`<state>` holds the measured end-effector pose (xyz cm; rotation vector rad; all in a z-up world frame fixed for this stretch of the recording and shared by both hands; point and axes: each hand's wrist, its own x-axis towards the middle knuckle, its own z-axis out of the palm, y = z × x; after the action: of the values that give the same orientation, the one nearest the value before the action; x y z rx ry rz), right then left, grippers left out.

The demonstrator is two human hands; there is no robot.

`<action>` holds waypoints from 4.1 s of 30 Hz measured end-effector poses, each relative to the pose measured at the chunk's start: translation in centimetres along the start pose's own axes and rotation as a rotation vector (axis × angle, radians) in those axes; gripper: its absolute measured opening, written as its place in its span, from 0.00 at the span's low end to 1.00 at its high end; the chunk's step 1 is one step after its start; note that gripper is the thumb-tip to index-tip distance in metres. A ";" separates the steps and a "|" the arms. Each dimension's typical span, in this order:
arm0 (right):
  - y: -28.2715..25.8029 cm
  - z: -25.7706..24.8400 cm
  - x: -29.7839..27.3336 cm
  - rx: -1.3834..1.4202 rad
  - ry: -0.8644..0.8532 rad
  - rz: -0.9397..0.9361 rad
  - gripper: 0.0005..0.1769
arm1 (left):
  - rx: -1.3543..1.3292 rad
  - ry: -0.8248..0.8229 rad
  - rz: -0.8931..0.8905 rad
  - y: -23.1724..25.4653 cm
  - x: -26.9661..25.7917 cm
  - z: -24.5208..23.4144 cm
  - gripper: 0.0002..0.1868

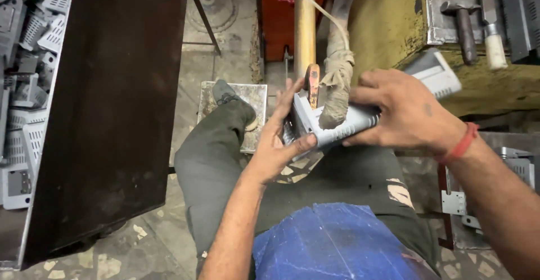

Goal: Spot welding metal casing components together for electronic devices at a manufacturing station.

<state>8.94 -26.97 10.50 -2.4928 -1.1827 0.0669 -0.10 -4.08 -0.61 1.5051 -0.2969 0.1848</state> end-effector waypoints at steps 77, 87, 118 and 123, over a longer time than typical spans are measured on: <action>-6.3 2.6 -7.5 0.551 0.185 0.122 0.45 | 0.778 -0.040 -0.116 11.4 0.7 -1.9 0.12; -3.8 5.7 -4.1 0.600 0.339 0.183 0.37 | 0.928 -0.246 0.056 10.2 7.3 -5.2 0.13; -2.5 8.7 -1.6 0.550 0.500 0.180 0.29 | 1.044 -0.434 -0.018 10.5 12.8 -5.8 0.19; -2.1 8.5 -1.6 0.598 0.468 0.169 0.29 | 1.107 -0.452 -0.081 10.5 12.5 -5.8 0.20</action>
<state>4.64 -24.33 3.22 -1.9240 -0.6355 -0.1007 9.10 1.58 12.94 2.6596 -0.5380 -0.0912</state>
